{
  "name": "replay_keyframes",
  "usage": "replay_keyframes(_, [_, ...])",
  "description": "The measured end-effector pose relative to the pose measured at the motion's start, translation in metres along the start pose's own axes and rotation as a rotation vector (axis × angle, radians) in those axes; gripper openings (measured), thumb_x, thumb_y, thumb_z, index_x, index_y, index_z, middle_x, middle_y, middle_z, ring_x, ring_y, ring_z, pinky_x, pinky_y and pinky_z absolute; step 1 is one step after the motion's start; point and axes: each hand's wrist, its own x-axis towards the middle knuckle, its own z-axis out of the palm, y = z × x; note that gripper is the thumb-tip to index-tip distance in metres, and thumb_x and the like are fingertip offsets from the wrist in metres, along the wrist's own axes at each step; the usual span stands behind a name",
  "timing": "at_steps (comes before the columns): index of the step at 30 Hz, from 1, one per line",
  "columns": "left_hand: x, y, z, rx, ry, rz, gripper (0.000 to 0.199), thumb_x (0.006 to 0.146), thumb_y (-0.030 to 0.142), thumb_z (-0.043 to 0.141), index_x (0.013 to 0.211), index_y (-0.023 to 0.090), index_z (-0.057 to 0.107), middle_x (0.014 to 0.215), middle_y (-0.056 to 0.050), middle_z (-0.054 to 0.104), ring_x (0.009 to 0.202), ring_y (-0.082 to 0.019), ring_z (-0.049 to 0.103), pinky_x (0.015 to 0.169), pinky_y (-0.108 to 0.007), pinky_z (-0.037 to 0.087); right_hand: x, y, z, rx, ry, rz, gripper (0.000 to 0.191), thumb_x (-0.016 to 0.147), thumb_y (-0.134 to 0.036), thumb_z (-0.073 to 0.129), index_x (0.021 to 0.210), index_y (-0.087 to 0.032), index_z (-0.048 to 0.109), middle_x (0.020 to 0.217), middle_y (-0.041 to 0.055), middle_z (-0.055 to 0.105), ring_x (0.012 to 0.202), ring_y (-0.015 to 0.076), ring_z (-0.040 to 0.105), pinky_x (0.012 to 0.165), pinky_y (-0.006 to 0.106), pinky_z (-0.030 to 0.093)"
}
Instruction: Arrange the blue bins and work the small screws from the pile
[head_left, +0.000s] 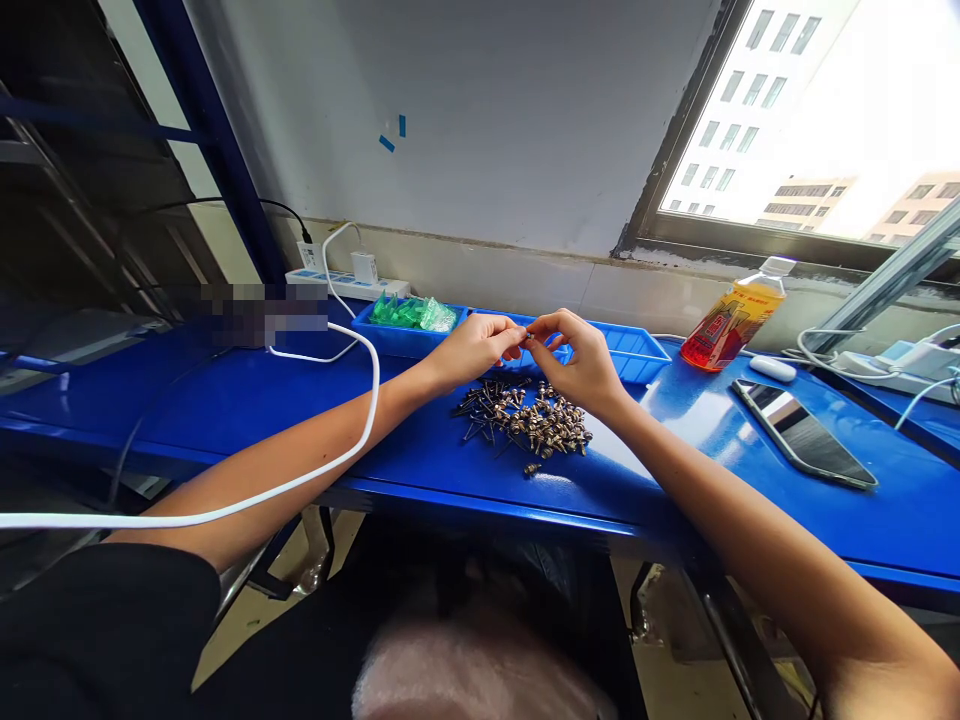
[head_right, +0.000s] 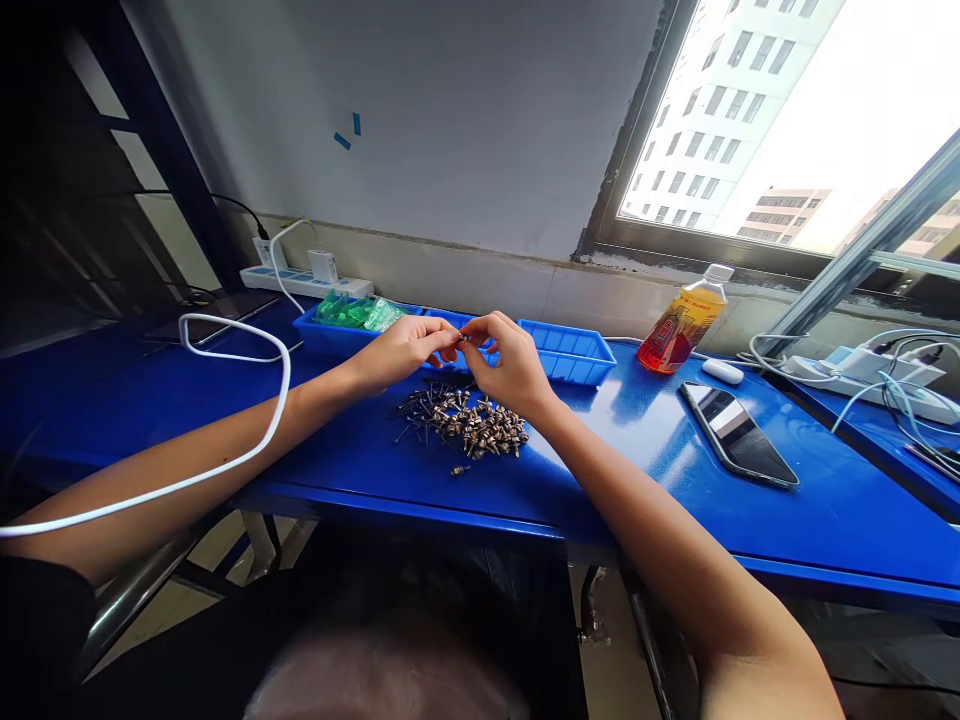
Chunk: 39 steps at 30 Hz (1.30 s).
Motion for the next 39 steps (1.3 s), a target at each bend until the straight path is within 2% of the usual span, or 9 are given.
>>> replay_keyframes(8, [0.0012, 0.0001, 0.0013, 0.008, 0.014, 0.000, 0.024, 0.083, 0.014, 0.046, 0.061, 0.013, 0.056, 0.060, 0.001, 0.055, 0.059, -0.009, 0.049, 0.060, -0.022, 0.037, -0.0009, 0.0000, 0.0012, 0.000, 0.010, 0.045, 0.009, 0.075, -0.026, 0.056, 0.080, -0.019, 0.058, 0.075, 0.0032, 0.064, 0.070, 0.0147, 0.060, 0.061, 0.030, 0.048])
replay_keyframes(13, [0.0008, -0.0024, 0.0006, 0.033, 0.014, 0.036, 0.024, 0.083, 0.018, 0.048, 0.061, 0.013, 0.057, 0.058, 0.001, 0.053, 0.059, -0.010, 0.048, 0.061, -0.023, 0.037, 0.0001, -0.0010, -0.0004, -0.026, -0.026, 0.034, 0.007, 0.077, -0.024, 0.053, 0.075, -0.020, 0.058, 0.071, 0.0020, 0.063, 0.069, 0.0144, 0.058, 0.061, 0.030, 0.048])
replay_keyframes(18, [0.0022, -0.0055, -0.0006, 0.048, 0.004, 0.065, 0.026, 0.083, 0.022, 0.050, 0.059, 0.014, 0.057, 0.059, 0.001, 0.055, 0.059, -0.010, 0.049, 0.064, -0.024, 0.039, -0.0005, -0.0020, -0.0006, -0.024, -0.032, 0.051, 0.005, 0.075, -0.023, 0.054, 0.079, -0.021, 0.056, 0.076, 0.0012, 0.064, 0.073, 0.0147, 0.059, 0.063, 0.030, 0.048])
replay_keyframes(39, [0.0019, -0.0038, 0.0004, 0.029, 0.013, 0.032, 0.024, 0.084, 0.015, 0.049, 0.061, 0.013, 0.057, 0.060, 0.001, 0.055, 0.057, -0.008, 0.048, 0.063, -0.023, 0.038, -0.0008, -0.0025, 0.0003, -0.044, 0.028, 0.056, 0.006, 0.075, -0.026, 0.055, 0.074, -0.021, 0.057, 0.070, 0.0009, 0.062, 0.068, 0.0140, 0.059, 0.060, 0.030, 0.047])
